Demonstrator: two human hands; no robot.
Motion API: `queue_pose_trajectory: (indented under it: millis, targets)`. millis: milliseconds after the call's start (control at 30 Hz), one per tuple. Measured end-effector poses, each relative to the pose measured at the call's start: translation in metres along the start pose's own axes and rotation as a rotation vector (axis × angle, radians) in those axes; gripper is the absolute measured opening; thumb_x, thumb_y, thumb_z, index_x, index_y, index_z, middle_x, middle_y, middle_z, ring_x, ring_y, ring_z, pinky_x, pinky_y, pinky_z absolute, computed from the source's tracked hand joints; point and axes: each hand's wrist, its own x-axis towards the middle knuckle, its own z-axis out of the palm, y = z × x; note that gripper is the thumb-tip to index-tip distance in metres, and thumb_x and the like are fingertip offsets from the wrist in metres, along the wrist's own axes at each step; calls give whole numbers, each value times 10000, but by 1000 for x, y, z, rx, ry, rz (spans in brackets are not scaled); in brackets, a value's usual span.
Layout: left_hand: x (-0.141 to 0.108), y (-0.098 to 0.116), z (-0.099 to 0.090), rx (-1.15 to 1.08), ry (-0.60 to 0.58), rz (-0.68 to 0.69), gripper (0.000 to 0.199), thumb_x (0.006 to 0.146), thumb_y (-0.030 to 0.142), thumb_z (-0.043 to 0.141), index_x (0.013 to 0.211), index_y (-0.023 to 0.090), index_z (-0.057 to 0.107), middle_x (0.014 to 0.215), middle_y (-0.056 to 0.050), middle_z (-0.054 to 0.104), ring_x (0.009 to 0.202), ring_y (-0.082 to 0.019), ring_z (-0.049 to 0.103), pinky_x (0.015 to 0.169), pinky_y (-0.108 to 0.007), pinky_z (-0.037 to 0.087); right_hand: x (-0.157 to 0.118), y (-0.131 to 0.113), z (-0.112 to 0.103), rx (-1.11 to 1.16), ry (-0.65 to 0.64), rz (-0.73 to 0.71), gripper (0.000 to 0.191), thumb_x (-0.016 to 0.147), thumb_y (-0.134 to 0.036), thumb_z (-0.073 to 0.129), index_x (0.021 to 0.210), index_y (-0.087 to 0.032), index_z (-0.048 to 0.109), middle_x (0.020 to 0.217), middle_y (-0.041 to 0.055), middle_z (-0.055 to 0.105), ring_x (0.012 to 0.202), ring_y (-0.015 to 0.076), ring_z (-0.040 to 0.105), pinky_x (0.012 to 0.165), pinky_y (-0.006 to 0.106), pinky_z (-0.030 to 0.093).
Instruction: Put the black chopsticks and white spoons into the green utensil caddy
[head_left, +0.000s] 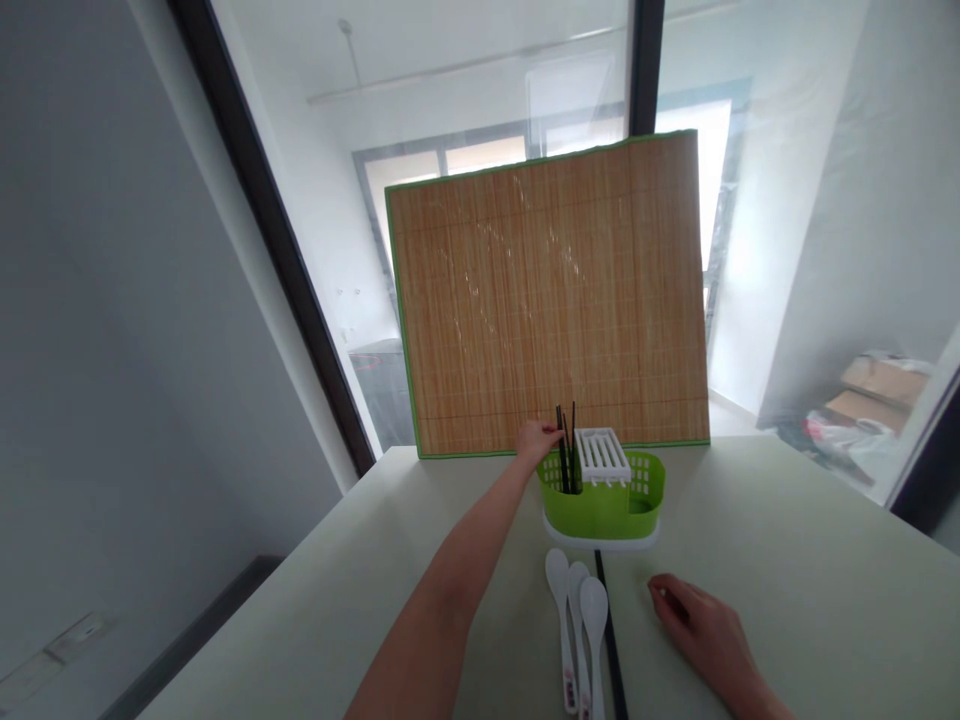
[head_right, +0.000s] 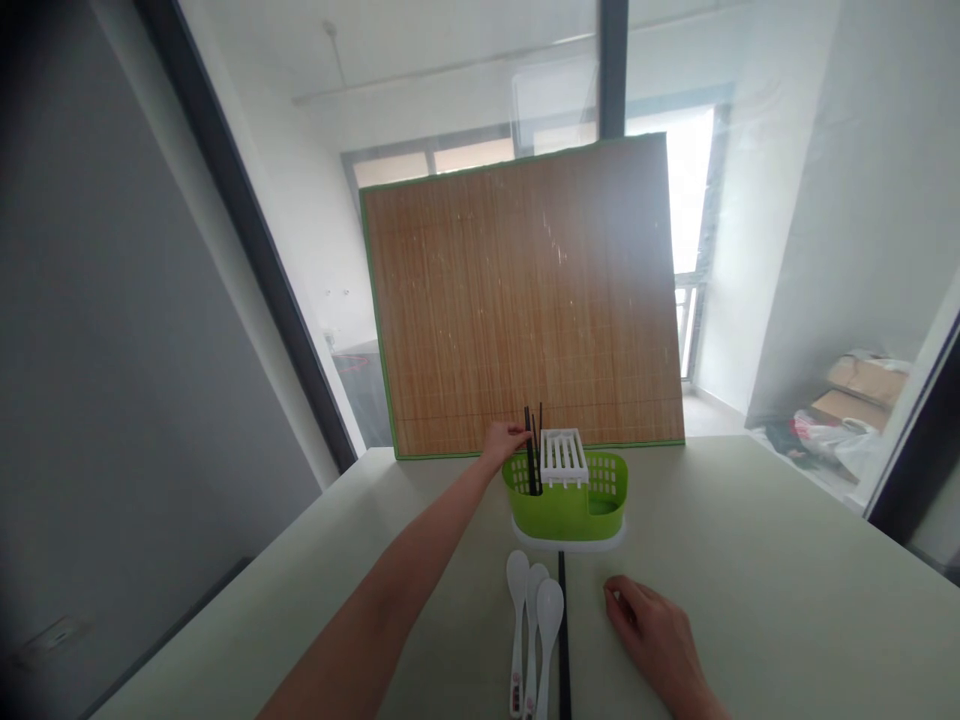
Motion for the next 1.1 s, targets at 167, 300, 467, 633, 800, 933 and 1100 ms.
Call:
queue_pose_trajectory:
  millis: [167,300,467,633,800,933,1100]
  targets:
    - [-8,2,-1,28,-33,24,255,720,364,668,877,169,718,815,-76,718,777,-189,661,730,-296,493,0,-4,0,-11,-65,19,258,899,-361,353,921,-259,588,788,-6,677,689,158,628,615,253,405]
    - [-22,4,-8,24,54,42,265,738,394,638,881,186,721,914,-92,710,869,-221,640,771,-324,477,1,-7,1,11,-118,42,255,883,-338,355,924,-265,595,785,-7,670,701,163,621,624,265,397]
    - [-67,-12,-23,-58,271,55,288,842,345,493,1025,200,662,1008,-66,683,891,-152,620,811,-270,464,-5,-19,-1,42,-152,127,230,833,-340,414,950,-260,595,783,0,652,722,171,611,630,276,396]
    - [-140,-61,-25,-153,437,16,310,866,318,407,1025,191,640,1038,-74,659,879,-140,610,762,-259,494,-23,-51,0,36,-183,134,325,748,-338,511,1057,-240,533,861,25,641,786,198,606,661,300,411]
    - [-191,-109,-19,-261,526,-37,295,825,341,454,994,186,640,1024,-87,655,877,-166,613,748,-294,514,-30,-70,9,-69,-158,94,338,703,-332,557,1021,-218,533,1005,71,619,908,237,590,709,317,414]
    - [-200,-119,-17,-268,514,-50,307,817,358,454,1003,193,633,1030,-95,648,862,-173,614,749,-315,516,-27,-72,11,-201,-193,97,229,708,-247,515,931,-212,550,911,57,624,831,235,622,601,287,391]
    - [-199,-115,-13,-278,465,-15,307,823,349,450,1019,185,621,1024,-93,639,823,-162,605,703,-296,522,-25,-59,8,-457,-198,114,251,714,-96,453,911,-177,586,864,86,640,686,221,655,501,259,335]
